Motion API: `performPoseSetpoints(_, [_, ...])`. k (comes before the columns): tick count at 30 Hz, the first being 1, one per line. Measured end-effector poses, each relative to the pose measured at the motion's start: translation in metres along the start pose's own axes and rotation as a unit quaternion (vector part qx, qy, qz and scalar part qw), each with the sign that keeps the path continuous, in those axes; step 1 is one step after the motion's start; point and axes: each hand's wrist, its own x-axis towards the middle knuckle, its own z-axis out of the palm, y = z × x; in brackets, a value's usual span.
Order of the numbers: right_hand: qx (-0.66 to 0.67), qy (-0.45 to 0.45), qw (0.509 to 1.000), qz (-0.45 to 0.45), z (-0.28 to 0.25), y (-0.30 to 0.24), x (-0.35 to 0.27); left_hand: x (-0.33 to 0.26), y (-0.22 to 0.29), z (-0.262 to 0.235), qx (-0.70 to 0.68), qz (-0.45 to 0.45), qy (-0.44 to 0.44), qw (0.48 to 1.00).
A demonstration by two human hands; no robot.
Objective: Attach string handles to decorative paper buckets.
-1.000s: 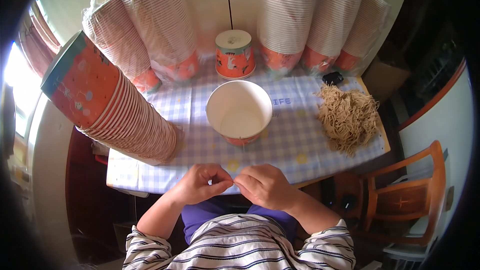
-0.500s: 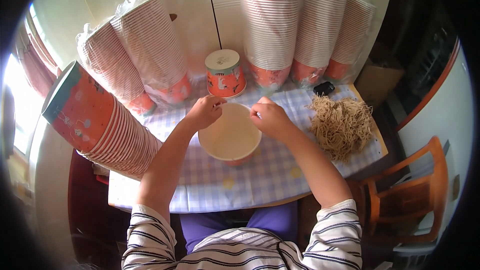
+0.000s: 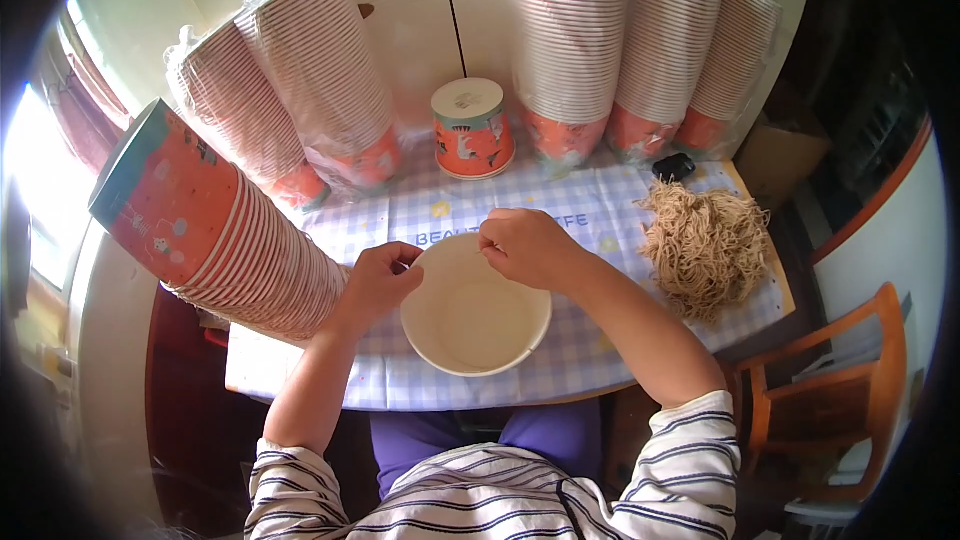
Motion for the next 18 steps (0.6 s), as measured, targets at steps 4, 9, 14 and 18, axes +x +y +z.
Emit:
performPoseSetpoints(4, [-0.012, -0.038, 0.999, -0.004, 0.001, -0.006, -0.002, -0.017, -0.003, 0.007, -0.047, -0.027, 0.008, 0.998])
performPoseSetpoints(9, [-0.041, -0.044, 0.998, -0.023, 0.006, -0.009, -0.007, -0.026, -0.011, 0.018, -0.091, -0.027, 0.056, 0.994])
performPoseSetpoints(14, [-0.054, -0.032, 0.997, -0.035, 0.011, -0.006, -0.008, -0.024, -0.002, 0.019, 0.016, 0.000, 0.077, 0.997])
performPoseSetpoints(18, [-0.062, -0.030, 0.997, -0.045, 0.010, -0.006, -0.007, -0.021, 0.008, 0.020, 0.074, 0.002, 0.092, 0.993])
